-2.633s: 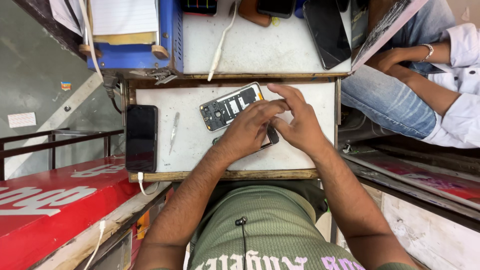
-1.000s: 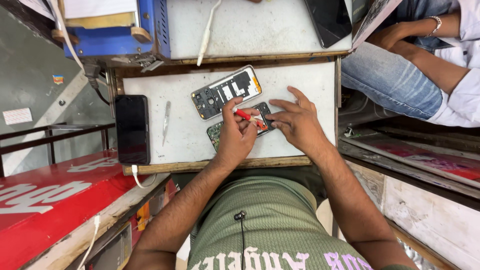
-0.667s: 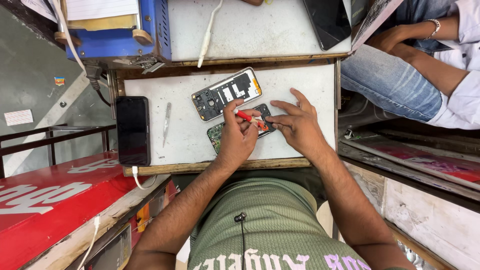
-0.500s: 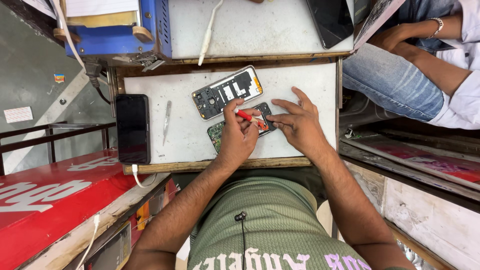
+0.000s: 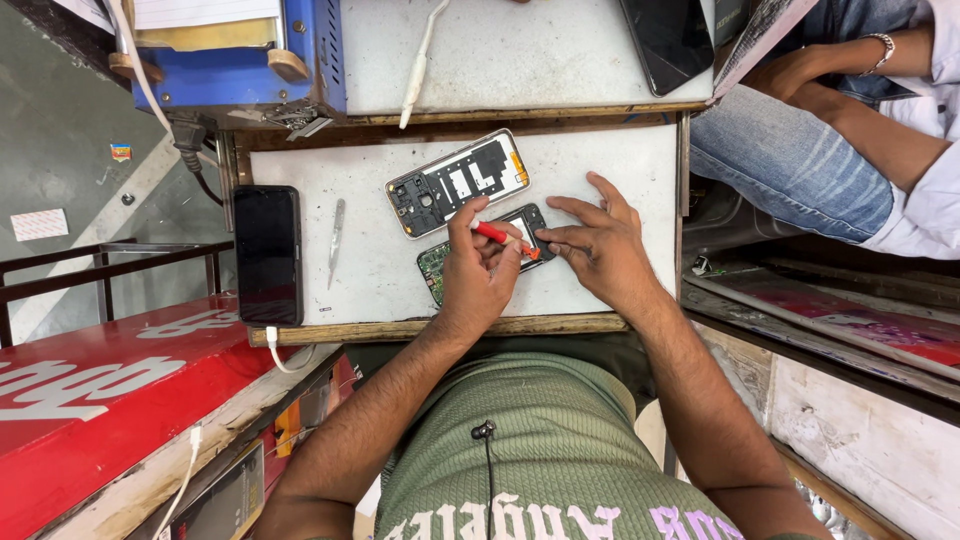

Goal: The person repairs a disassembled smartphone at a workbench. They use a red-handled screwdriver to unscrew components from the phone body, pry and lift the battery out of the chassis, then handle the exposed motherboard and press components on the board with their fingers.

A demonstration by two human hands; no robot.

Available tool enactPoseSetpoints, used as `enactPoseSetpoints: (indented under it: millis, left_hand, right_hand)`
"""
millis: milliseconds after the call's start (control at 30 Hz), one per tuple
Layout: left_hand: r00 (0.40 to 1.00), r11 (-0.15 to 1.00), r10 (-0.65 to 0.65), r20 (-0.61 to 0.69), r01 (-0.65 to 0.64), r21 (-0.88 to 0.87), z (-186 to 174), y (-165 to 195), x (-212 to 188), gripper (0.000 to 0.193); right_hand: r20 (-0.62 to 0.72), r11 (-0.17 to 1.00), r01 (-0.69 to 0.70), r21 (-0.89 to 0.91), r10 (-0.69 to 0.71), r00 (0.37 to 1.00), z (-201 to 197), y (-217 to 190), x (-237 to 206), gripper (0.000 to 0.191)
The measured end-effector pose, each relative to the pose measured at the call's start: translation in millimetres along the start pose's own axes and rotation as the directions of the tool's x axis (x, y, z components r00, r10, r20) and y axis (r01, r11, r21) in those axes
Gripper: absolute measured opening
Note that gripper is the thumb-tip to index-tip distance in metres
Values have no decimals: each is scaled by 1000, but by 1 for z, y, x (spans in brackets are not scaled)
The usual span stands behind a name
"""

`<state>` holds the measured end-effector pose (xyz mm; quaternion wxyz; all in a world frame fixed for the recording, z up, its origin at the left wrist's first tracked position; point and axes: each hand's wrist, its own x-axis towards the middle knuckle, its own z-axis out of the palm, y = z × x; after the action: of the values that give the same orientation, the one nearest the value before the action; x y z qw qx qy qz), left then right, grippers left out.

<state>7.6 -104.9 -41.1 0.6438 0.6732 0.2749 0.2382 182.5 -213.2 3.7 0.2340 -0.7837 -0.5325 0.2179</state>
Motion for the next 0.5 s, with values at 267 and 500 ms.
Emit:
enactPoseSetpoints:
  millis: [267,500]
  left_hand:
    - [996,989,80,-51,-73,127,5,-2,-3,63]
    - [999,990,29,-22,-25,141,5,-3,0,64]
  right_hand:
    - [1,1000,-3,11,3,1000,0,2,-1,22]
    - [-2,1000,-5,10,5,1000,1,1,0,23]
